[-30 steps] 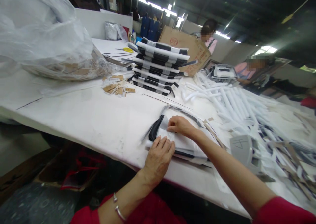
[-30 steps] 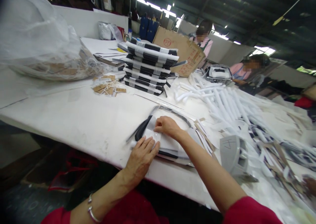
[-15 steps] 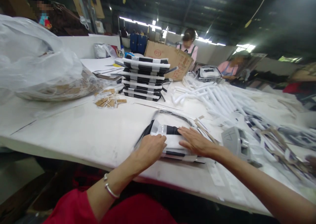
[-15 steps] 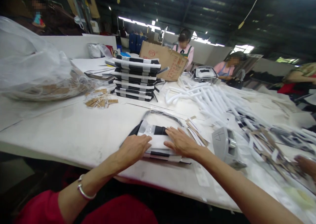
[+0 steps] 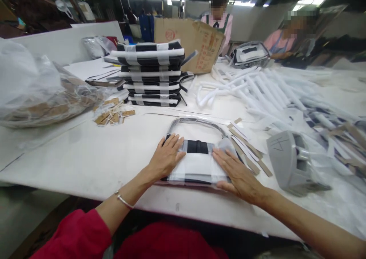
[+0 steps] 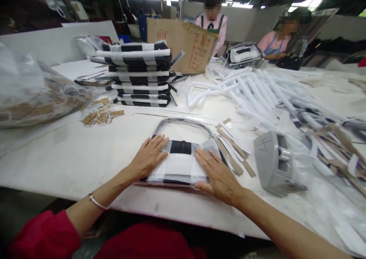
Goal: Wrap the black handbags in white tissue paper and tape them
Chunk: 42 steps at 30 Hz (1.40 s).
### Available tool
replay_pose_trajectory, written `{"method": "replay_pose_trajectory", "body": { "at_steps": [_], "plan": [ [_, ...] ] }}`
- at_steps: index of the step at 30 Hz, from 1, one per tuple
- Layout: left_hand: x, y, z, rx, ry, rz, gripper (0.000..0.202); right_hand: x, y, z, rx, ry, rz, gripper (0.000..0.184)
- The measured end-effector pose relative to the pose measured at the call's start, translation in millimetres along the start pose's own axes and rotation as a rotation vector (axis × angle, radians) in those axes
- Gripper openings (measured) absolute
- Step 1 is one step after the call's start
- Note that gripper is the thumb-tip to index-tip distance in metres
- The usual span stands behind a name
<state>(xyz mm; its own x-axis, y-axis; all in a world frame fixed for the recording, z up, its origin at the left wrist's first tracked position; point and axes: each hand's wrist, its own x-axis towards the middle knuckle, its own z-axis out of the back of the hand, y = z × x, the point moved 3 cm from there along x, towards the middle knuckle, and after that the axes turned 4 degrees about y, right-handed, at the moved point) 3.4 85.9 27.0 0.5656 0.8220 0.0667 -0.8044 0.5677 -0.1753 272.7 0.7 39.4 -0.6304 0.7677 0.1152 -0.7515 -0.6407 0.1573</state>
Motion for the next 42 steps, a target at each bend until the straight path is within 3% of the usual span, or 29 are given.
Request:
{"method": "replay_pose_trajectory", "body": {
  "at_steps": [7, 13, 16, 19, 25, 30, 37, 42],
  "plan": [
    [2.0, 2.2, -1.0, -0.053, 0.035, 0.020, 0.053, 0.1, -1.5, -6.7, 0.109, -0.119, -0.035, 0.081],
    [7.5, 3.2, 18.3, -0.137, 0.160, 0.029, 0.051, 3.9, -9.1, 18.8, 0.397, -0.014, -0.278, 0.079],
    [-1.2, -10.1, 36.0, -0.116, 0.117, -0.065, 0.052, 5.4, -4.3, 31.9, 0.438, 0.031, -0.346, 0.087],
    [-16.4, -32.2, 44.0, -0.041, 0.092, -0.210, 0.062, 5.7, 3.6, 34.8, 0.388, 0.033, -0.312, 0.097],
    [-22.0, -74.1, 32.4, 0.081, 0.072, -0.352, 0.091, 4.6, 8.2, 26.1, 0.326, -0.040, -0.256, 0.101],
    [-7.3, -98.5, 21.2, 0.052, 0.060, -0.342, 0.091, 3.3, 8.0, 24.7, 0.305, -0.109, -0.201, 0.098],
    [-8.5, -103.4, 11.7, -0.024, -0.022, -0.312, 0.086, -2.1, 9.7, 19.1, 0.297, -0.219, -0.200, 0.069],
    [-7.0, -100.3, 9.1, -0.054, -0.016, -0.308, 0.085, -6.4, 6.8, 31.1, 0.460, -0.141, -0.296, 0.061]
  ]
}}
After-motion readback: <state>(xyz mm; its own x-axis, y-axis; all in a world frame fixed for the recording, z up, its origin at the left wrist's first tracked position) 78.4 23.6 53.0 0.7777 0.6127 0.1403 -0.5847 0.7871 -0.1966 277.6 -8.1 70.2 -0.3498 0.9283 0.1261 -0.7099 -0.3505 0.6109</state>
